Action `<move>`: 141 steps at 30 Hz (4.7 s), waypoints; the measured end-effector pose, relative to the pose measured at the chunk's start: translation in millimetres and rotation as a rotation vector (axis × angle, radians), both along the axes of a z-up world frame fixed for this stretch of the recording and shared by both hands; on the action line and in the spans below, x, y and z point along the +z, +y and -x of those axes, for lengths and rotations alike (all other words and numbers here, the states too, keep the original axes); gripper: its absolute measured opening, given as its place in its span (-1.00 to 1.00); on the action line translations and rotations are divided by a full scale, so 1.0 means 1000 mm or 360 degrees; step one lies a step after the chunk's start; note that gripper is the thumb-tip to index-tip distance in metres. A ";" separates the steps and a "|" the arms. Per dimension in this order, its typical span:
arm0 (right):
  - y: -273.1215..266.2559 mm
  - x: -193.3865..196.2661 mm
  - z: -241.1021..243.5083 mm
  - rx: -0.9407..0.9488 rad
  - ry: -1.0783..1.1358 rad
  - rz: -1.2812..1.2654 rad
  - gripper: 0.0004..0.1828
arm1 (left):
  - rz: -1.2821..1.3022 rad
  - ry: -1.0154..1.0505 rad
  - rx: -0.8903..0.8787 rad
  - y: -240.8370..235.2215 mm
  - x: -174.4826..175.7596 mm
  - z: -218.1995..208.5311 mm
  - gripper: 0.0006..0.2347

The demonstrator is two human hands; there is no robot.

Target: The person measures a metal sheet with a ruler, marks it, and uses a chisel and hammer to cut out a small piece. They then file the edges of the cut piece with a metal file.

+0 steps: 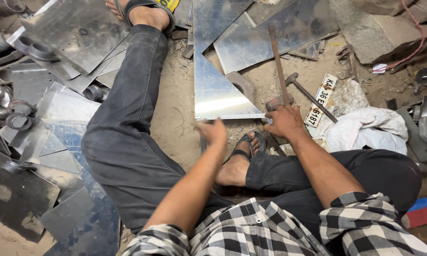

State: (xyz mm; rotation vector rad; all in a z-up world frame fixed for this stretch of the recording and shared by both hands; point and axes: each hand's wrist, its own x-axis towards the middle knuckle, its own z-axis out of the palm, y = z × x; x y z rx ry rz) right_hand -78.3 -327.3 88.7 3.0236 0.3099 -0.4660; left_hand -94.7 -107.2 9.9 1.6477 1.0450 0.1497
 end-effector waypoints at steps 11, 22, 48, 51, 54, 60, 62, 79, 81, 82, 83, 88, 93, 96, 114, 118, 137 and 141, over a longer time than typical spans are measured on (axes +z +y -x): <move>-0.008 -0.012 -0.004 0.0008 -0.0042 -0.0111 -0.45 | 0.1290 0.0136 -0.0380 -0.114 -0.084 -0.004 -0.67; -0.008 -0.010 -0.007 -0.0086 0.0048 -0.0212 -0.43 | 0.1839 -0.0107 -0.0603 -0.126 -0.104 -0.011 -0.61; -0.084 -0.070 -0.030 -0.0904 0.0004 -0.1442 -0.61 | 0.1587 -0.0082 -0.0114 -0.168 -0.099 -0.020 -0.73; -0.088 -0.048 -0.032 -0.1373 -0.0140 -0.1245 -0.73 | 0.1482 -0.0065 -0.0125 -0.167 -0.097 -0.015 -0.70; -0.103 -0.068 -0.028 -0.0953 -0.0063 -0.0781 -0.82 | 0.1323 -0.0148 -0.0188 -0.163 -0.096 -0.007 -0.70; -0.079 -0.081 -0.020 -0.0512 0.0318 -0.0679 -0.72 | 0.1125 -0.0197 -0.0211 -0.155 -0.101 0.005 -0.72; -0.078 -0.093 -0.021 -0.0466 0.0405 -0.0749 -0.67 | 0.1166 -0.0215 -0.0187 -0.155 -0.107 0.006 -0.72; -0.076 -0.132 -0.021 -0.0082 0.0558 -0.0660 -0.62 | 0.1214 -0.0212 -0.0166 -0.150 -0.096 0.008 -0.72; -0.063 -0.108 -0.019 -0.0116 0.0588 -0.0504 -0.66 | 0.1104 -0.0141 -0.0176 -0.145 -0.089 0.009 -0.72; -0.065 -0.116 -0.019 -0.0116 0.0588 -0.0502 -0.66 | 0.1106 -0.0141 -0.0175 -0.145 -0.089 0.009 -0.72; -0.068 -0.124 -0.020 -0.0162 0.0608 -0.0560 -0.68 | 0.1121 -0.0151 -0.0190 -0.146 -0.089 0.009 -0.72; -0.074 -0.131 -0.023 -0.0344 0.0752 -0.0706 -0.69 | 0.1168 -0.0134 -0.0196 -0.144 -0.080 0.008 -0.72; -0.118 -0.170 -0.041 -0.0775 0.0874 -0.0996 -0.76 | 0.1185 -0.0113 -0.0211 -0.145 -0.078 0.008 -0.72; -0.120 -0.121 -0.047 -0.0461 0.0369 -0.0741 -0.75 | 0.1113 -0.0103 -0.0224 -0.145 -0.080 0.008 -0.71; 0.046 0.021 -0.019 0.0092 0.0021 -0.0680 -0.66 | 0.1262 -0.0146 -0.0195 -0.142 -0.069 0.011 -0.72; 0.057 0.008 -0.013 0.0120 -0.0098 -0.0548 -0.72 | 0.1328 -0.0133 -0.0184 -0.147 -0.087 0.013 -0.75; 0.064 0.000 -0.012 0.0145 -0.0063 -0.0301 -0.75 | 0.1513 -0.0187 -0.0143 -0.145 -0.085 0.014 -0.68; 0.063 -0.004 -0.012 0.0159 -0.0085 -0.0342 -0.73 | 0.1541 -0.0252 -0.0123 -0.149 -0.092 0.015 -0.66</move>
